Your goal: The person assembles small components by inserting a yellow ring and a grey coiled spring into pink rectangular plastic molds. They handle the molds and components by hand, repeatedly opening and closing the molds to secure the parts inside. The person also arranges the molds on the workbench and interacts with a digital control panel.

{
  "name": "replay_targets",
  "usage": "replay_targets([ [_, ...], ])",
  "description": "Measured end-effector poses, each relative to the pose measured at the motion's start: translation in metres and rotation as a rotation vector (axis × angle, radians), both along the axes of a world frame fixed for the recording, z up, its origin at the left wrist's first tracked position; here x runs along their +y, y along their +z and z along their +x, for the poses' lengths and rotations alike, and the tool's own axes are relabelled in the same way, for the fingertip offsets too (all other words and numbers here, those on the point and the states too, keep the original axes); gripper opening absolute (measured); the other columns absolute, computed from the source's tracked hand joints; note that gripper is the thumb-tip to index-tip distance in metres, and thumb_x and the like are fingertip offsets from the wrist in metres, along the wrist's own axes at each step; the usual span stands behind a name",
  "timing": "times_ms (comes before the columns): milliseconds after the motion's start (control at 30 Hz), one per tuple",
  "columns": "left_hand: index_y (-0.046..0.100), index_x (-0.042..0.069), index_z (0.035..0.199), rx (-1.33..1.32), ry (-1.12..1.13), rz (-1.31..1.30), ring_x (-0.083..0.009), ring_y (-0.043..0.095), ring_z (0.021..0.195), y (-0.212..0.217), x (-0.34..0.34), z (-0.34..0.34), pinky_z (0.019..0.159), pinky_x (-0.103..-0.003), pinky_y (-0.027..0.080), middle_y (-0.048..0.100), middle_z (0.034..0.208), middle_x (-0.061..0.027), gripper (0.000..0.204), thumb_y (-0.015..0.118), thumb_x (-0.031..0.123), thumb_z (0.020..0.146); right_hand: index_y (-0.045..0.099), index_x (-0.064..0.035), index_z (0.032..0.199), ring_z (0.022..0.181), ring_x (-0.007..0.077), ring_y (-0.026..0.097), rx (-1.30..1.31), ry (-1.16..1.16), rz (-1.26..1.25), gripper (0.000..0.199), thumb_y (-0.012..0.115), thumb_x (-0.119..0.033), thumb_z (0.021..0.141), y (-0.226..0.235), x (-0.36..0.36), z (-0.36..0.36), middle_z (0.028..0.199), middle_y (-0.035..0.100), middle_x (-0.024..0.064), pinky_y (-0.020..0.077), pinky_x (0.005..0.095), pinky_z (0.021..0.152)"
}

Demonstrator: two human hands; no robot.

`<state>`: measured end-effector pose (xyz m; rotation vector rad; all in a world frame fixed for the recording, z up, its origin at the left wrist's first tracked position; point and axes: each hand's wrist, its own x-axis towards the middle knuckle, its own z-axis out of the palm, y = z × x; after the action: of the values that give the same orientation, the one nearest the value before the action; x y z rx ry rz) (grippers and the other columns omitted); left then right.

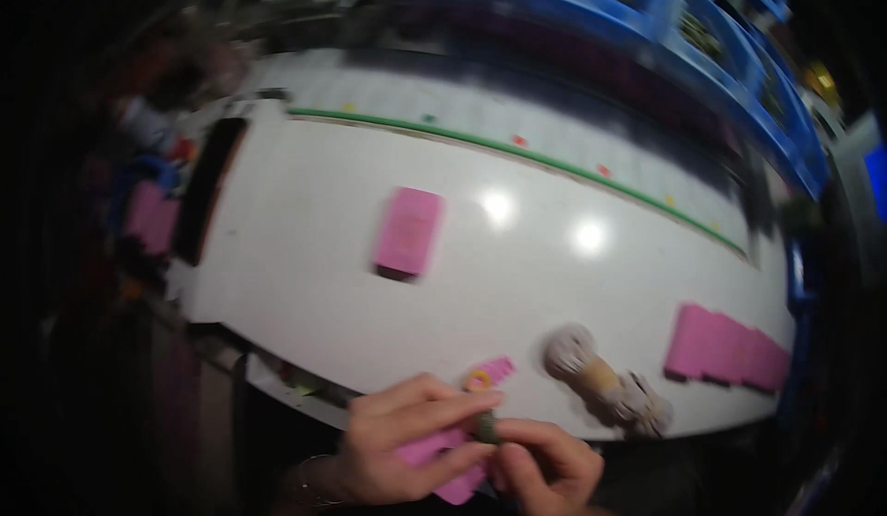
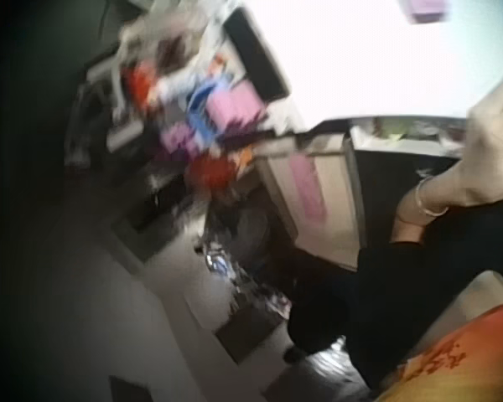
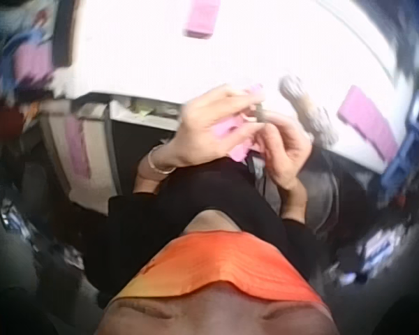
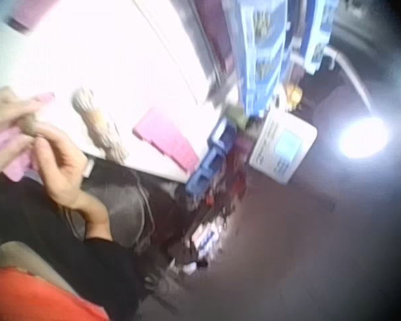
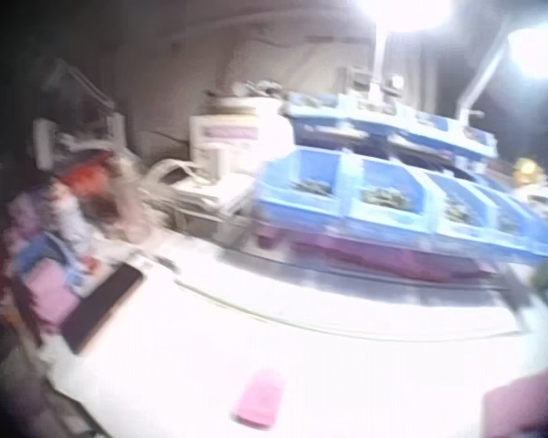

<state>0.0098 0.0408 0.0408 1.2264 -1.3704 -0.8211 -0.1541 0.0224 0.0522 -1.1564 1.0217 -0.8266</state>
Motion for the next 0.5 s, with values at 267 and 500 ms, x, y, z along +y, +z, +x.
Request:
replay_targets([
  [267,0.061,0.0,0.105,-0.238,0.361,0.112,-0.0214,0.062,0.075,0.006,0.011,0.074,0.068,-0.027,0.05,0.062,0.083,-0.0107,0.033,0.068,0.001,0.072,0.061,0.003,0.101,0.047,0.0037,0.041,0.048,0.107,0.012,0.016,0.05,-0.005,0.091,-0.004,0.0,0.009,0.058,0.049,-0.0001,0.0283,0.016,0.042],
  [500,0.06,-0.003,0.105,-0.104,0.8,-0.007,-0.0086,0.058,0.067,0.015,0.029,0.175,0.058,-0.023,0.048,0.063,0.087,-0.0078,0.03,0.064,-0.003,0.075,0.062,0.0026,0.101,0.045,0.003,0.039,-0.019,0.256,-0.006,0.016,0.05,-0.005,0.093,0.002,-0.005,0.02,0.064,0.055,0.0019,0.0288,0.0158,0.042],
])
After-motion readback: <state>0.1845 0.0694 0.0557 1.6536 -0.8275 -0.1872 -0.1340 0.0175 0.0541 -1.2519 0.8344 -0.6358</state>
